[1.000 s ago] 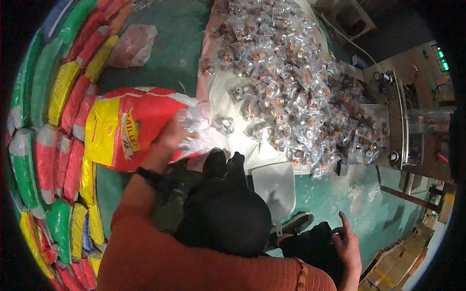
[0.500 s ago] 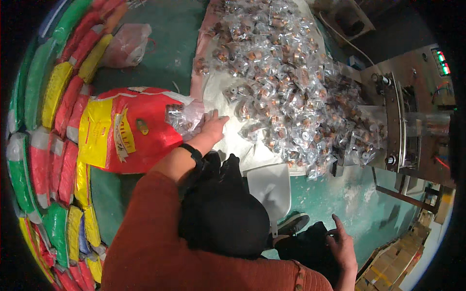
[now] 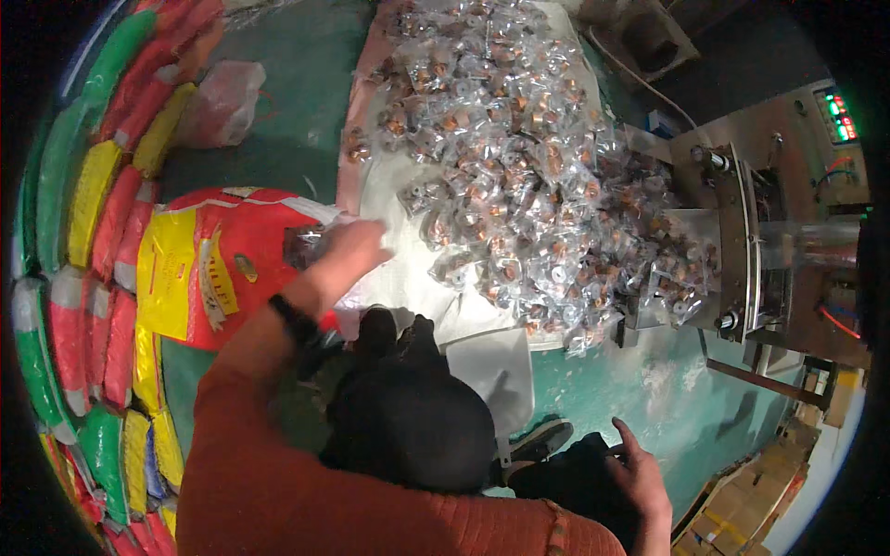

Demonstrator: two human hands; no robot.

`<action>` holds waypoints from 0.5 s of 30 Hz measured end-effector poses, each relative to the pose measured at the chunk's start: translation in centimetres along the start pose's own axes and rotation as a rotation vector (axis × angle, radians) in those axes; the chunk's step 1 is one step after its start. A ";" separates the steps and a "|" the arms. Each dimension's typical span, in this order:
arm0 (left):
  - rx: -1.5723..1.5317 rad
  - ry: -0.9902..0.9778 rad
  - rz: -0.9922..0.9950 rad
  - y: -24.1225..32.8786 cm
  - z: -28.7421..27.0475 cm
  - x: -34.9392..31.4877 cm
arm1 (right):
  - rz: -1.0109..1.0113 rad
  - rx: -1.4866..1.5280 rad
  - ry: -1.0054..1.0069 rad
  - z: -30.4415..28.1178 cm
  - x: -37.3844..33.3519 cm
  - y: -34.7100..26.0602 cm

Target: The person is gathering small packaged items from the floor and placing them into a larger bag.

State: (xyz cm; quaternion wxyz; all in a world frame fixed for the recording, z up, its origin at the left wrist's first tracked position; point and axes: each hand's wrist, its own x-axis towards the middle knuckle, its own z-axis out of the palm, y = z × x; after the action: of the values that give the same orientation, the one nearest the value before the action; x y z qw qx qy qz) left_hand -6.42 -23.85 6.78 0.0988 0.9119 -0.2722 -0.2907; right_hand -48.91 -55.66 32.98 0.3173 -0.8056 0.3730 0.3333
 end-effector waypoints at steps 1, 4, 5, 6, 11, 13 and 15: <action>-0.137 0.049 0.093 2.1 -0.5 2.0 | 0.001 -0.005 -0.001 -0.1 0.0 -0.2; -0.019 0.244 0.170 6.3 0.5 8.3 | -0.058 0.059 -0.035 -0.3 0.1 -1.0; -0.051 0.197 0.245 6.2 1.3 10.8 | -0.055 0.055 -0.026 -0.3 0.0 -1.1; -0.082 0.149 0.334 7.3 1.1 12.1 | -0.044 0.057 -0.008 -0.3 -0.2 -0.9; 0.023 -0.086 0.210 9.0 2.5 12.1 | 0.002 0.103 -0.004 -0.5 -0.8 0.8; 0.081 -0.098 0.293 7.8 3.9 11.0 | -0.027 0.105 -0.006 -0.9 -0.7 0.5; 0.200 -0.099 0.219 8.7 4.9 8.3 | -0.025 0.116 -0.021 -1.2 -0.7 0.3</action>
State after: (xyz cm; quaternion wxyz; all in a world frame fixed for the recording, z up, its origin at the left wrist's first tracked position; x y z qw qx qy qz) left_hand -7.39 -35.77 1.77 0.0252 0.8667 -0.4021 -0.2941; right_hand -49.12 -56.48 34.12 0.3717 -0.7868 0.3783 0.3157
